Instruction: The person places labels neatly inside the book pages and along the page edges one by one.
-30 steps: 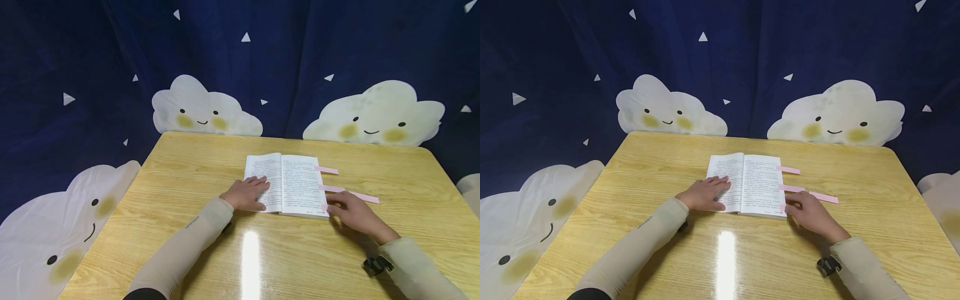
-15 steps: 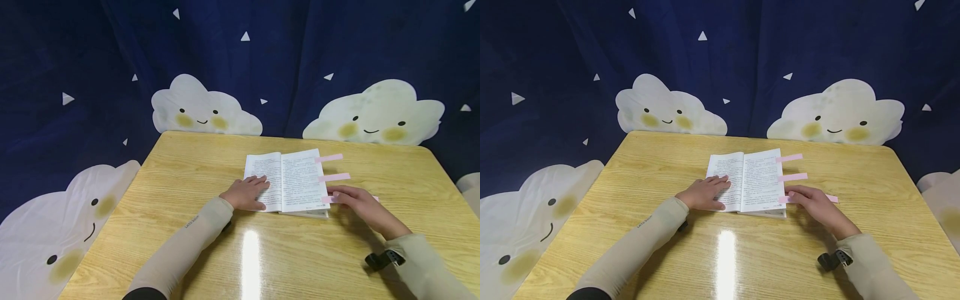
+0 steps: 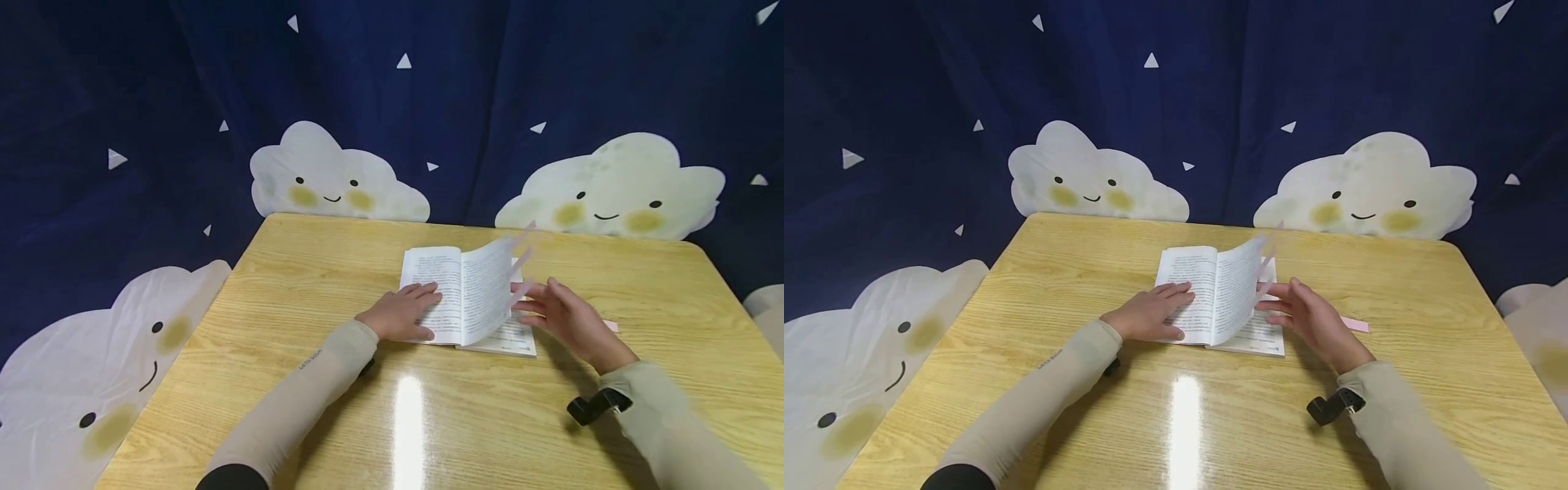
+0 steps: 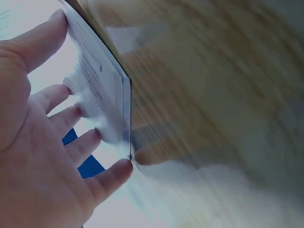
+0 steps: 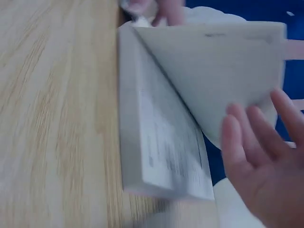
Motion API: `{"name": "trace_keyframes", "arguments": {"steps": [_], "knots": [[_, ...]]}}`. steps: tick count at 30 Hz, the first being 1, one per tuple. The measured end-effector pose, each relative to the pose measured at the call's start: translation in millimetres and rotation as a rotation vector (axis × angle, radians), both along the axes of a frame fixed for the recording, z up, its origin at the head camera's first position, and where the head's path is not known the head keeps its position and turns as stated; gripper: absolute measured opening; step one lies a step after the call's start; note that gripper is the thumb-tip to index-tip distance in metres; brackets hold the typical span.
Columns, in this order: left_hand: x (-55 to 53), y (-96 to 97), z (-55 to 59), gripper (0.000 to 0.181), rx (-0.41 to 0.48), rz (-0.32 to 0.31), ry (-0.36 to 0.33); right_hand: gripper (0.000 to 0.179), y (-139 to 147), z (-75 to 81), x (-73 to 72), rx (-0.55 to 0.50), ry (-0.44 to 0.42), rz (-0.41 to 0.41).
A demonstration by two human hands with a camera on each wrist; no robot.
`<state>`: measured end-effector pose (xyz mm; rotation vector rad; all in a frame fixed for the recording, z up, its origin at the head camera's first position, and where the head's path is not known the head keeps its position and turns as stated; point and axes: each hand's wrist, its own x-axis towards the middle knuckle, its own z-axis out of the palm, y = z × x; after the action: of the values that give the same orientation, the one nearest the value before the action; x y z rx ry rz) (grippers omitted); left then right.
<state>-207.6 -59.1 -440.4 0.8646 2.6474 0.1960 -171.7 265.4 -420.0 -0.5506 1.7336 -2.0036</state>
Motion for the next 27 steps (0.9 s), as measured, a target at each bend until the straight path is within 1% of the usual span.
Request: {"name": "trace_keyframes", "arguments": {"steps": [2,4,6,8,11,15,20,24,27], "knots": [[0.2,-1.2,0.4,0.077,0.027,-0.003,0.018,0.034,-11.7,-2.0,-1.7,0.133,0.037,-0.140],[0.9,-2.4,0.9,0.078,0.060,-0.006,0.041,0.029,-24.3,-3.5,-3.7,0.277,0.066,-0.268],[2.1,-3.6,1.2,0.077,0.095,-0.009,0.066,0.033,-36.2,-4.0,-6.1,0.402,0.092,-0.350],[3.5,-4.7,1.5,0.077,0.125,-0.011,0.087,0.040,-45.7,-4.4,-8.3,0.454,0.112,-0.391],[5.4,-6.3,1.7,0.074,0.175,-0.013,0.114,0.046,-55.6,-3.7,-9.8,0.486,0.130,-0.408],[7.4,-8.9,2.8,0.066,0.245,-0.018,0.169,0.049,-62.8,-3.3,-11.3,0.525,0.149,-0.394],[9.4,-13.3,10.1,0.059,0.341,-0.020,0.234,0.049,-68.2,-4.2,-12.7,0.575,0.171,-0.395],[10.9,-20.5,19.3,0.056,0.457,0.015,0.261,0.052,-74.8,-3.4,-12.4,0.606,0.198,-0.396],[11.6,-28.0,26.9,0.053,0.541,0.057,0.243,0.052,-80.6,-1.8,-12.6,0.641,0.234,-0.396]]}}
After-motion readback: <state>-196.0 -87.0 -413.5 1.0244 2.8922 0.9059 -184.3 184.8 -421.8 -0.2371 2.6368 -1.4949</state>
